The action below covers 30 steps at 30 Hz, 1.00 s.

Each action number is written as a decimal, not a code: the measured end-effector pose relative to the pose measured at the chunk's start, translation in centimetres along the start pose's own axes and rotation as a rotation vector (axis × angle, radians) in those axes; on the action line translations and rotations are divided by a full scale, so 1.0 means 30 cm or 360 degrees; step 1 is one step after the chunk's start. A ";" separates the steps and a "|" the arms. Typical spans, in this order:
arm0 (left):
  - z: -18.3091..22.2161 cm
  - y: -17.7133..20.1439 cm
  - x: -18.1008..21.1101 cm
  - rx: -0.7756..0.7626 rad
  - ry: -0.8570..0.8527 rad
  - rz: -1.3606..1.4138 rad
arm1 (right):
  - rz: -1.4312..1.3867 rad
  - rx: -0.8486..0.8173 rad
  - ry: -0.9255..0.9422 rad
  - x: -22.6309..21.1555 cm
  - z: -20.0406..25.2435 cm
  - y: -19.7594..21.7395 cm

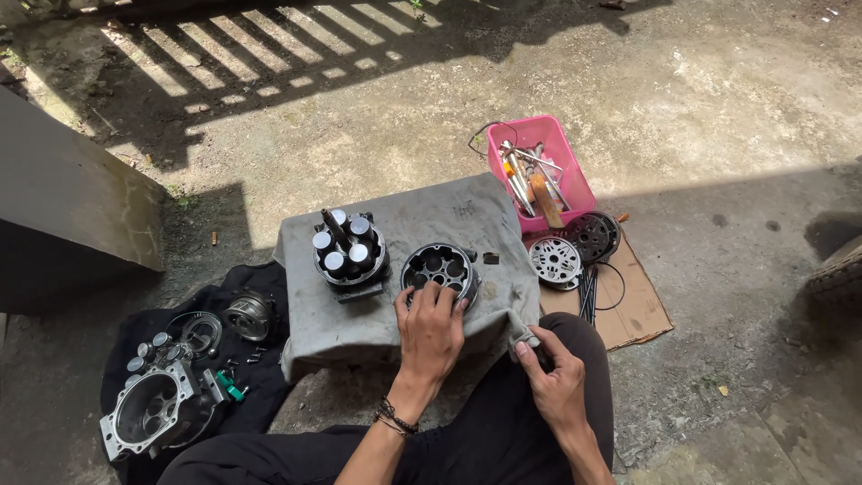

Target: Inspecting and disassembling engine components using a screwdriver

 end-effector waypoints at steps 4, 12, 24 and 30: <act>-0.070 0.089 -0.130 0.0018 0.0576 0.0717 | -0.0100 -0.0061 -0.0027 -0.003 -0.005 -0.010; -0.002 -0.073 -0.294 -0.0199 0.1029 0.1711 | -0.0100 -0.0254 -0.0008 -0.076 -0.014 -0.050; -0.049 -0.102 -0.278 -0.0535 0.1056 0.1022 | 0.0068 -0.0334 -0.0146 -0.131 -0.065 -0.060; -0.086 -0.061 -0.205 -0.0628 0.0988 0.0695 | 0.0277 -0.0315 -0.0199 -0.196 -0.085 -0.015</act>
Point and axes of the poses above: each hand's wrist, its own z-axis away from the middle knuckle, its own y-axis out of the back of the hand, x = y × z, the point moved 8 cm from there along -z, towards the middle knuckle, and after that the axes turned 3 degrees about x, right-handed, at the moved point
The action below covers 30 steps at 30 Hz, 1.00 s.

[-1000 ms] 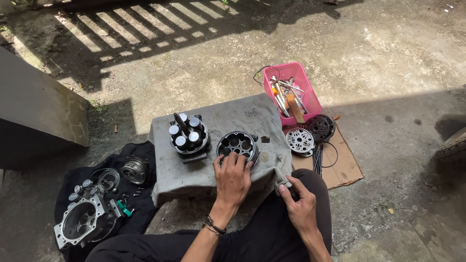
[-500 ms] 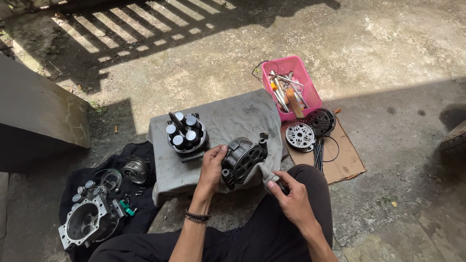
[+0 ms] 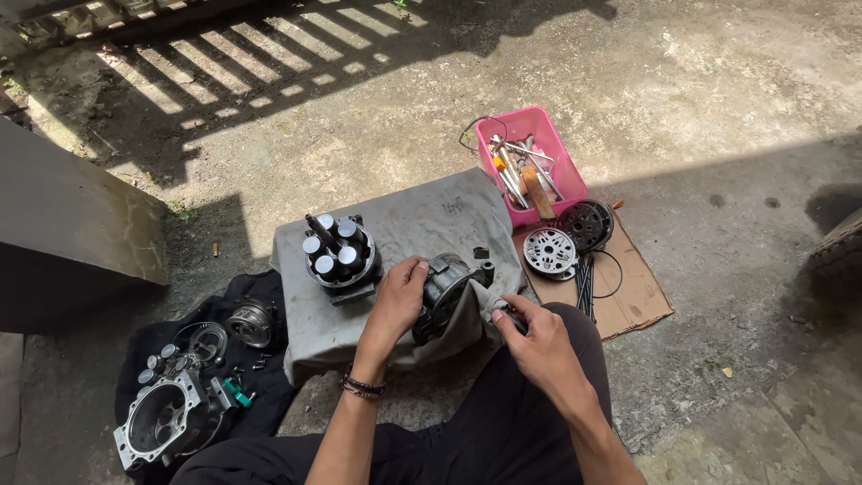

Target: Inspecting and disassembling engine components using a screwdriver

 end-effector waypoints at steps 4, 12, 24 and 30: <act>0.048 -0.018 0.094 -0.0107 0.0004 0.0026 | 0.0102 -0.0089 -0.0100 -0.043 0.000 0.018; 0.068 -0.023 0.138 -0.0254 -0.0007 0.0079 | 0.0379 -0.0142 0.0230 -0.078 -0.036 0.013; 0.095 -0.046 0.145 -0.0231 -0.0038 0.0094 | 0.0728 -0.0116 0.0593 -0.075 -0.051 -0.053; 0.112 -0.045 0.143 -0.0211 -0.0059 0.0098 | 0.0118 -0.0267 0.0107 0.012 -0.108 -0.031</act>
Point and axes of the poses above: each hand's wrist, its own z-axis away from the middle knuckle, its own y-axis out of the back of the hand, x = y × z, the point moved 8 cm from there along -z, towards the middle knuckle, and after that the axes turned 3 degrees about x, right-handed, at the moved point
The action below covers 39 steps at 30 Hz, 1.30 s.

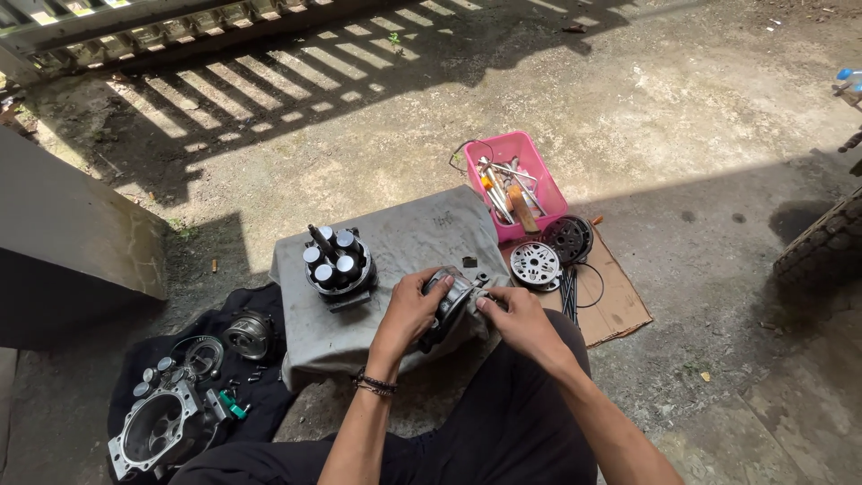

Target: Inspecting and disassembling engine components using a screwdriver

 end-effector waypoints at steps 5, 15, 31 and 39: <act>0.015 -0.004 -0.010 0.0015 -0.0007 -0.0036 | -0.0197 0.0070 -0.0159 0.098 0.018 -0.032; 0.013 0.002 -0.014 0.0101 -0.0087 0.0107 | -0.0323 0.0184 -0.0162 0.093 0.095 -0.008; 0.024 0.004 -0.006 0.0151 -0.0049 0.0021 | 0.0187 0.0287 0.0103 -0.080 0.121 0.031; 0.035 -0.007 -0.020 0.0229 -0.0143 0.0125 | -0.0062 0.0165 0.0202 0.038 0.082 0.007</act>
Point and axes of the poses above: each hand's wrist, its own z-axis away from the middle knuckle, its own y-axis out of the back of the hand, x = y × z, the point moved 8 cm from there along -z, towards the middle knuckle, and after that the axes turned 3 degrees about x, right-handed, at the moved point
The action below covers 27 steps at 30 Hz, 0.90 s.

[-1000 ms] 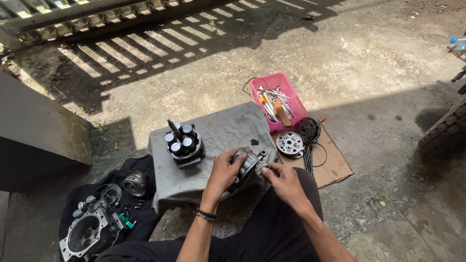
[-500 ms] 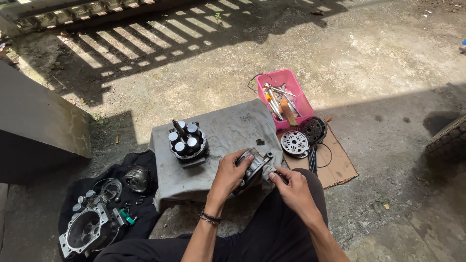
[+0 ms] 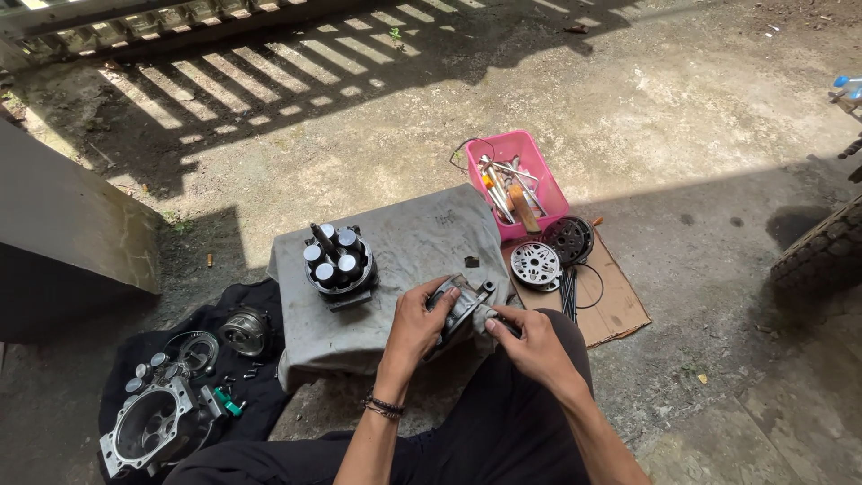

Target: Inspecting and disassembling engine components using a screwdriver

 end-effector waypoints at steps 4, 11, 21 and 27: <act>0.007 0.000 0.002 -0.0015 -0.0011 0.0054 | -0.0490 -0.0023 -0.0044 0.051 0.017 -0.034; 0.009 0.006 0.012 -0.0097 0.0004 0.0040 | -0.0150 0.0124 -0.0281 0.026 0.049 0.005; 0.001 0.007 -0.006 -0.0058 0.0001 0.0006 | 0.0073 0.0298 -0.0305 0.015 0.100 0.042; -0.017 0.002 -0.009 -0.0075 -0.0006 -0.0008 | -0.0032 0.0317 -0.0368 0.088 0.131 0.119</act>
Point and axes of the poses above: each hand's wrist, its own z-axis away from the middle knuckle, its own y-axis out of the back of the hand, x = y × z, the point moved 8 cm from there along -z, towards the middle knuckle, and after that the axes turned 3 degrees about x, right-handed, at the moved point
